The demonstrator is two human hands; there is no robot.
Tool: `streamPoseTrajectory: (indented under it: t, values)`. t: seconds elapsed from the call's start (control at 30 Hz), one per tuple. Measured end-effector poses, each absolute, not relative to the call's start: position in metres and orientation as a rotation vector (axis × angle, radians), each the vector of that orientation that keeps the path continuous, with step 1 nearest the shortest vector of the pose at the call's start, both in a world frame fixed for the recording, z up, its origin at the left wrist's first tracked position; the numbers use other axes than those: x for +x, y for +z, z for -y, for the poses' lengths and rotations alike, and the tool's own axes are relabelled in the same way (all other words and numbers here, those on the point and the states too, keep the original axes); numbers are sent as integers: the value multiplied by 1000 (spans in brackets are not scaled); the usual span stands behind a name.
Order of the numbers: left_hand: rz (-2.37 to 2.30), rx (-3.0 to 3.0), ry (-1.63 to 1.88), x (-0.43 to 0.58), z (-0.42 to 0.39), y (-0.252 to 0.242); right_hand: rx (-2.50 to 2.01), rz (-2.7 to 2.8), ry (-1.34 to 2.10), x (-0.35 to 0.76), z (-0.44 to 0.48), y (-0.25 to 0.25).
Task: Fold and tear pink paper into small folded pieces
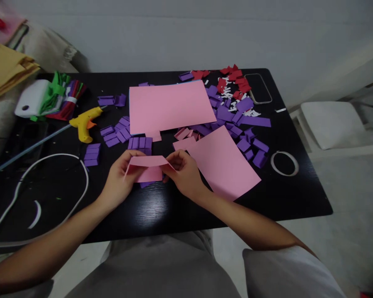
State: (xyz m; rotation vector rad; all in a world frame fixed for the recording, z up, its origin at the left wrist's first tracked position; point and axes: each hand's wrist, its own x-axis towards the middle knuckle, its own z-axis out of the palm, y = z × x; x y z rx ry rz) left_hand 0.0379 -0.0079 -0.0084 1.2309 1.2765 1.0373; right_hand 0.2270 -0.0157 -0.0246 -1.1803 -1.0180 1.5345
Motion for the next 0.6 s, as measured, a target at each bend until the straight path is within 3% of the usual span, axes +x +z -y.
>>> streamPoseTrajectory:
  t: [0.6]
  values:
    - [-1322,1261,998,39,10,-14,-1241,979,1569,227,16,-22]
